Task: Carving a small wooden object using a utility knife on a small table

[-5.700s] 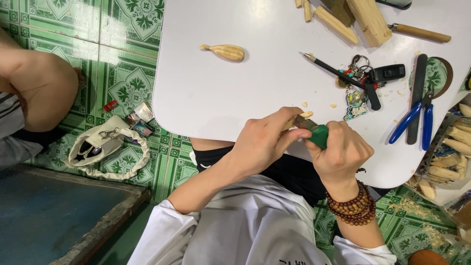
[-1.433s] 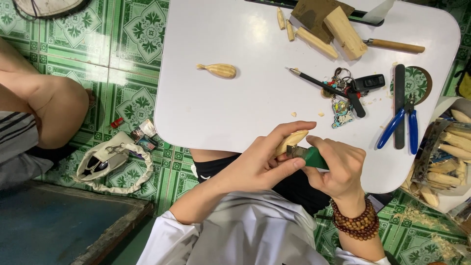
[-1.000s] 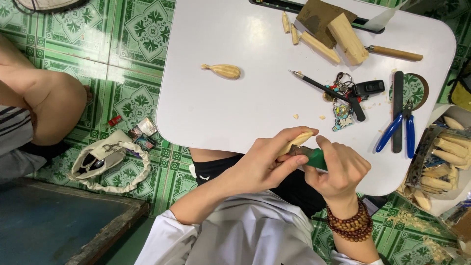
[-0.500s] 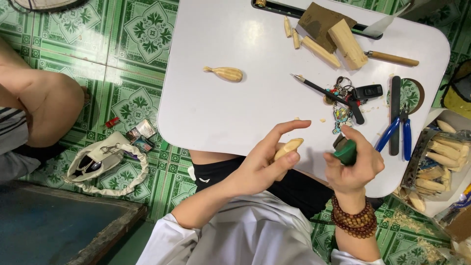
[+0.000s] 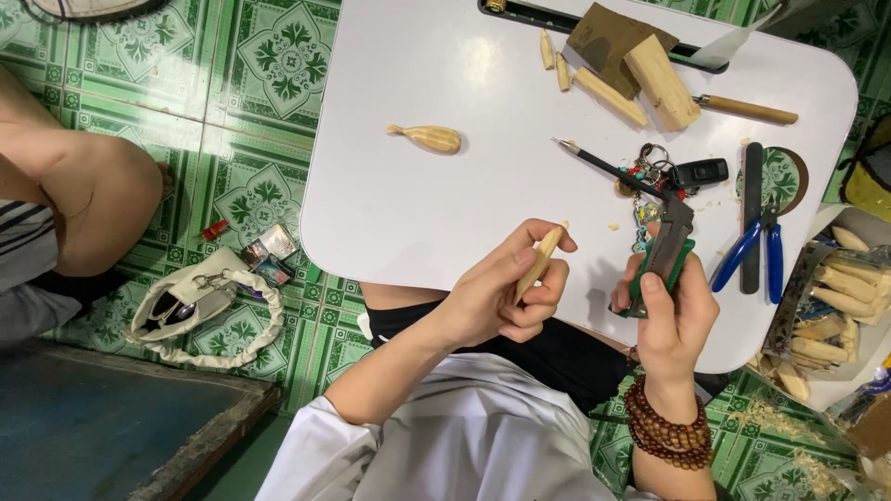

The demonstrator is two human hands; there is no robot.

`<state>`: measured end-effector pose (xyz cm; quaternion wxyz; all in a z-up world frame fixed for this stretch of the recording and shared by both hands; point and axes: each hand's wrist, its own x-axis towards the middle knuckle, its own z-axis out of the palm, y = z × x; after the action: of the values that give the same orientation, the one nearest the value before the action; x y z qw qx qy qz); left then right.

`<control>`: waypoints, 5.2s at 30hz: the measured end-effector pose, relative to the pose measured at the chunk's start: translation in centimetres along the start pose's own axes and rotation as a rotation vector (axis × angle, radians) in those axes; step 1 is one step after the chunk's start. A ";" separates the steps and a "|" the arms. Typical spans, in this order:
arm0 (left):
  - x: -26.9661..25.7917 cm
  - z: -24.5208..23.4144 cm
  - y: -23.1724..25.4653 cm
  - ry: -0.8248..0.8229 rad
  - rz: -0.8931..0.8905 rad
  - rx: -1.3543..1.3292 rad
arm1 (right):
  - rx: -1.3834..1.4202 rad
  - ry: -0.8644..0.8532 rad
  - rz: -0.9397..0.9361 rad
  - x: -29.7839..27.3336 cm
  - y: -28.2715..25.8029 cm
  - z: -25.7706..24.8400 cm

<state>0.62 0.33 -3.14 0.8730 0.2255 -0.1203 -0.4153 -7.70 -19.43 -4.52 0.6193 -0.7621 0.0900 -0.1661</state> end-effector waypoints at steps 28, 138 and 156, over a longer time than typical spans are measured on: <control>0.1 -0.1 0.8 0.221 0.129 0.534 | 0.132 -0.121 0.047 -1.7 1.5 0.9; -4.6 9.6 4.5 -0.044 0.318 1.199 | -0.602 -0.028 -0.653 -3.0 -5.7 -0.2; -2.0 7.0 4.4 0.074 0.374 1.370 | -0.518 0.006 -0.741 0.6 -2.6 1.1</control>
<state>-0.47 2.31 5.08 0.5951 0.7132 -0.3612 -0.0816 -6.92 -18.07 -2.11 0.3065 -0.8723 -0.1485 -0.3509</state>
